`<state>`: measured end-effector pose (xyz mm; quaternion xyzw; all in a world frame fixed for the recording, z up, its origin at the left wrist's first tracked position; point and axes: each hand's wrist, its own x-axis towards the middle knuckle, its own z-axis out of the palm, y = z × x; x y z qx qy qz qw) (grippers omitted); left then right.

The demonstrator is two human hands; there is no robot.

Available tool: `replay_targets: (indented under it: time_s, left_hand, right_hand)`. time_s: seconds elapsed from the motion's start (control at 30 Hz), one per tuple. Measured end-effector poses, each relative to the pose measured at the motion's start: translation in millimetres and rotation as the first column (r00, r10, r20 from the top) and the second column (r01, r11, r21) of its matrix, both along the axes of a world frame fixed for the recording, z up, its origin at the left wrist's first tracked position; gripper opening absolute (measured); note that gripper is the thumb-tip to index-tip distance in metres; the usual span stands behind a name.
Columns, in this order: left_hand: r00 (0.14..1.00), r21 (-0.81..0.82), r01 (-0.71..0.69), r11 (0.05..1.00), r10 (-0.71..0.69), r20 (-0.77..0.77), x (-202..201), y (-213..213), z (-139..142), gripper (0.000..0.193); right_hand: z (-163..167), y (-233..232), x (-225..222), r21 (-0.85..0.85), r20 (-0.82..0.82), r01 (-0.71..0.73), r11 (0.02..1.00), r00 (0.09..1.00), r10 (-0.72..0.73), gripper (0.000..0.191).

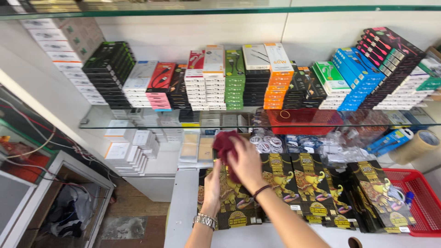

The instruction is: The person writes on black and gold product boxes with a blue marker at a shop counter, then wipes the boxes with a red cloth and stacks them on a glass shelf. They repeat the marking and wiping on additional boxes and place finished stacks on the upper shelf.

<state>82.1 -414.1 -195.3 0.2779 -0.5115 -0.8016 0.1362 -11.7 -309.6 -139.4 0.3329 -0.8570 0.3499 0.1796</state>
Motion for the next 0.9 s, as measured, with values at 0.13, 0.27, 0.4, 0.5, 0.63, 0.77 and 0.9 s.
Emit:
replay_targets:
  time_s: [0.13,0.27,0.4,0.5,0.63,0.77,0.9]
  left_hand:
    - [0.999,-0.140,0.033,0.990,-0.037,-0.027,26.1,-18.3,9.4,0.044]
    - [0.995,-0.769,0.052,0.637,0.035,0.096,25.6,-27.5,29.0,0.042]
    - [0.987,-0.894,0.111,0.434,0.059,0.152,26.7,-18.1,46.0,0.049]
    - [0.982,-0.832,0.111,0.544,0.071,0.178,40.4,-12.7,52.5,0.046]
    - [0.998,-0.670,-0.035,0.741,0.058,0.013,47.6,-16.3,58.1,0.041]
    - [0.990,-0.823,-0.125,0.555,0.125,-0.066,32.6,-19.3,64.0,0.040]
    - [0.986,-0.686,0.011,0.727,0.107,0.129,25.2,-11.9,66.8,0.035]
  right_hand:
    - [22.6,26.9,-40.9,-0.159,0.433,0.099,0.982,0.901,-0.021,0.043]
    - [36.5,10.8,-44.7,-0.362,0.372,-0.109,0.926,0.894,0.251,0.057]
    - [17.8,-20.7,-32.7,-0.201,0.504,-0.171,0.964,0.826,0.252,0.054]
    - [2.8,-12.2,-46.3,-0.461,0.594,-0.199,0.865,0.655,0.467,0.055]
    - [3.3,28.6,-72.5,-0.259,0.626,0.095,0.961,0.774,0.092,0.044]
    - [10.4,20.6,-58.6,-0.576,0.648,0.166,0.800,0.690,0.323,0.038]
    - [19.9,-2.8,-42.2,-0.536,0.553,0.019,0.844,0.763,0.334,0.038]
